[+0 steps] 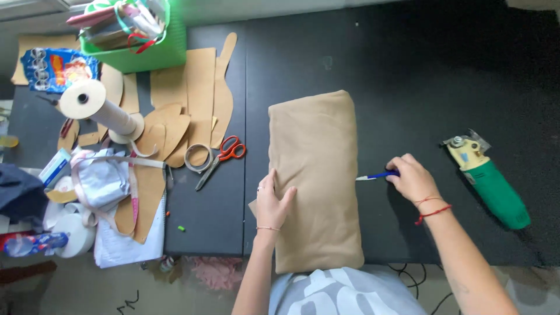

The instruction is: The person organizes sewing supplies and lays out a large piece of brown fabric on a table. They place a paper pattern on the fabric, mark it with a pen, and then use an electric rotary cutter to cut the fabric along the pattern's edge.

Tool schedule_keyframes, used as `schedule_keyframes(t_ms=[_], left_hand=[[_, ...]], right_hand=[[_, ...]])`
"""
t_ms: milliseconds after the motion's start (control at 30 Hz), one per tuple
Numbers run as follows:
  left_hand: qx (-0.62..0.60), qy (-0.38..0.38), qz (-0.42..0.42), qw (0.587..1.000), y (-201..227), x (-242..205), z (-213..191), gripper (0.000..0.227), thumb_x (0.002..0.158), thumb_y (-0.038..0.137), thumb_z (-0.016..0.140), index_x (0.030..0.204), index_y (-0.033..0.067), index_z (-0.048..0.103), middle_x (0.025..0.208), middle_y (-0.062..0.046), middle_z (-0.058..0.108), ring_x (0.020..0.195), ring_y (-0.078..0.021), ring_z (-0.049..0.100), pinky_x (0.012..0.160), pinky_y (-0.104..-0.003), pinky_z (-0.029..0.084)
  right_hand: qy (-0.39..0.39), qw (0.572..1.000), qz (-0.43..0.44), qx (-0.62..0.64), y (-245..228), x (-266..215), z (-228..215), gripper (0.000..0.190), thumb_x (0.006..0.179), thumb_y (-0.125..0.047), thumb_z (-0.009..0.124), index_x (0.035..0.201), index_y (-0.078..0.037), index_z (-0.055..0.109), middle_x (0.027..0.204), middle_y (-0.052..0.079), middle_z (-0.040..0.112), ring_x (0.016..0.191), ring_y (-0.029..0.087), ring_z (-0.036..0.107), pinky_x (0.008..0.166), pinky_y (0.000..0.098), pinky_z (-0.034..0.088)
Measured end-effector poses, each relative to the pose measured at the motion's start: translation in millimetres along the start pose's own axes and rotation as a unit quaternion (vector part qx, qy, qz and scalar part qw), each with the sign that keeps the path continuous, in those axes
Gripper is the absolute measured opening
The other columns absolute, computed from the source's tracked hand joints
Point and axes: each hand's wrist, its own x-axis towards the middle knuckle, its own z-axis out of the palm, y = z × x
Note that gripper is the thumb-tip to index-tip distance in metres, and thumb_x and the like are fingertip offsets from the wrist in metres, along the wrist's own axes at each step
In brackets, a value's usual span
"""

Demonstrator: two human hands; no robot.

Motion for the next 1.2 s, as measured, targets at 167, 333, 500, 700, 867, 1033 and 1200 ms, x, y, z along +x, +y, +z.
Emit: schedule_keyframes(t_ms=[167,333,500,700,867,1033,1200], left_hand=[[0.002,-0.009,-0.086,0.996,-25.7,-23.0,-10.1,0.043,0.073,0.026,0.063,0.114,0.0170,0.052,0.102,-0.005,0.056,0.090,-0.0227,0.060,0.079,-0.036,0.047],[0.048,-0.161,-0.197,0.966,-20.6,-48.3,-29.0,0.038,0.067,0.045,0.051,0.090,0.0160,0.058,0.092,0.006,0.065,0.084,-0.0112,0.060,0.070,-0.028,0.043],[0.034,-0.139,-0.174,0.974,-36.0,-57.9,-12.2,0.036,0.074,0.047,0.048,0.085,0.0129,0.050,0.079,-0.002,0.054,0.077,-0.0197,0.051,0.067,-0.032,0.038],[0.021,-0.189,-0.228,0.955,-0.7,-63.3,-34.4,0.055,0.069,0.055,0.044,0.101,0.0110,0.044,0.100,-0.012,0.056,0.092,-0.0315,0.052,0.069,-0.036,0.039],[-0.082,-0.175,-0.240,0.951,22.4,-62.7,-29.6,0.040,0.064,0.040,0.056,0.078,0.0097,0.034,0.071,-0.002,0.047,0.065,-0.0184,0.044,0.056,-0.029,0.032],[-0.086,-0.230,0.100,0.964,82.7,-61.7,0.2,0.081,0.057,0.026,0.046,0.130,0.0001,0.019,0.081,-0.028,0.056,0.076,-0.0438,0.053,0.060,-0.043,0.042],[-0.093,-0.395,0.387,0.828,47.7,-75.6,115.6,0.085,0.058,0.035,0.055,0.128,0.0006,0.022,0.118,-0.022,0.041,0.112,-0.0365,0.040,0.093,-0.037,0.031]], right_hand=[[-0.178,0.981,0.022,-0.071,11.7,11.2,-6.2,0.021,0.067,-0.031,0.064,0.085,-0.020,0.066,0.081,0.000,0.069,0.088,0.023,0.064,0.075,0.0345,0.051],[-0.149,0.967,0.179,0.102,-76.8,-28.0,-76.9,0.015,0.069,-0.016,0.048,0.078,-0.007,0.054,0.061,0.004,0.071,0.049,0.020,0.066,0.066,0.0249,0.044],[-0.247,0.887,0.040,0.387,-189.8,-31.8,-64.1,0.015,0.082,-0.010,0.051,0.094,-0.002,0.049,0.058,0.015,0.064,0.037,0.018,0.049,0.040,0.0263,0.042],[-0.350,0.830,-0.041,0.433,-251.9,-17.7,-5.5,0.044,0.077,-0.013,0.053,0.119,-0.005,0.041,0.078,0.006,0.057,0.061,0.014,0.059,0.056,0.0238,0.050],[-0.198,0.875,-0.177,0.404,-203.9,-35.1,-30.5,0.042,0.076,-0.011,0.053,0.117,-0.011,0.048,0.105,0.003,0.060,0.085,0.010,0.059,0.076,0.0218,0.049],[0.007,0.797,0.059,0.601,-136.3,-62.9,-80.3,0.057,0.075,-0.023,0.042,0.127,-0.004,0.030,0.117,0.017,0.042,0.107,0.025,0.044,0.087,0.0433,0.040],[0.025,0.878,0.095,0.469,-81.7,-78.9,-85.3,0.068,0.070,-0.016,0.048,0.134,-0.007,0.026,0.116,0.019,0.044,0.091,0.022,0.047,0.071,0.0315,0.037]])
